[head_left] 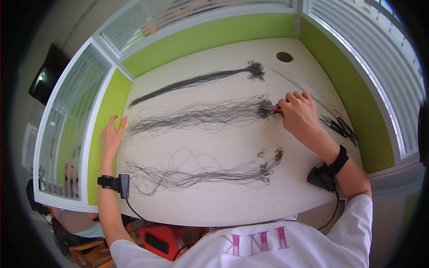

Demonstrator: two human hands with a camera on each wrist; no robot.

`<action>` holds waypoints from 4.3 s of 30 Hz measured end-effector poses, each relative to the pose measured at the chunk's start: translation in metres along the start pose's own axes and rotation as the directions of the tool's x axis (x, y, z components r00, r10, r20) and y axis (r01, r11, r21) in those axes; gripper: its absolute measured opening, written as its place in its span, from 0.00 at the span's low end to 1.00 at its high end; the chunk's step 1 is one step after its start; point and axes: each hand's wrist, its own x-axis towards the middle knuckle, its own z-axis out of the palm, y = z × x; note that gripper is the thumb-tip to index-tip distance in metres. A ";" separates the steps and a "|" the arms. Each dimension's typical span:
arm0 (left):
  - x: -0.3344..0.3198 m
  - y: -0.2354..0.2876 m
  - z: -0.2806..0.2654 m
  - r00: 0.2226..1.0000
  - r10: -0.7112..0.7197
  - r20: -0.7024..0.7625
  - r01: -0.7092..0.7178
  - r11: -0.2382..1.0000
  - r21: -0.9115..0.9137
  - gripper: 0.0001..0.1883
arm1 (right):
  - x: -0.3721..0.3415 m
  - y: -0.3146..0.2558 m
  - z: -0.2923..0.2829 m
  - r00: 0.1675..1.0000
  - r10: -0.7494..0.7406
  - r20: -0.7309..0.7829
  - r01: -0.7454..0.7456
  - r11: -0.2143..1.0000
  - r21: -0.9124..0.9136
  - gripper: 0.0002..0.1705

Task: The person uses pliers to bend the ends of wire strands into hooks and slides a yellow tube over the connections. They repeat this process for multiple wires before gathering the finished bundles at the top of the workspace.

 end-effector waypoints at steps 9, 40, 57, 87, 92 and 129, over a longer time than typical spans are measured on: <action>-0.011 -0.009 0.009 0.978 0.158 -0.134 -0.183 0.963 -0.200 0.23 | 0.003 0.012 -0.023 0.995 0.088 0.044 -0.093 0.988 0.125 0.16; -0.085 0.061 0.055 0.840 0.042 -0.542 -0.385 0.750 -0.538 0.14 | 0.017 0.018 -0.009 0.975 -0.215 0.052 0.185 0.921 0.344 0.57; -0.107 0.086 0.020 0.854 0.136 -0.503 -0.499 0.489 -0.715 0.16 | 0.089 -0.015 -0.011 0.788 -0.320 0.527 0.188 0.939 0.289 0.30; -0.028 0.293 0.063 0.557 0.828 0.070 -0.549 0.430 -0.717 0.10 | 0.092 0.007 0.031 0.842 -0.495 0.213 0.399 0.838 0.372 0.04; -0.016 0.263 0.047 0.514 0.840 0.172 -0.570 0.485 -0.663 0.09 | 0.093 0.006 0.031 0.838 -0.500 0.220 0.416 0.845 0.335 0.05; 0.024 0.102 -0.038 0.913 0.400 -0.079 -0.361 0.701 -0.616 0.10 | 0.092 0.016 0.020 0.864 -0.458 0.208 0.333 0.830 0.447 0.04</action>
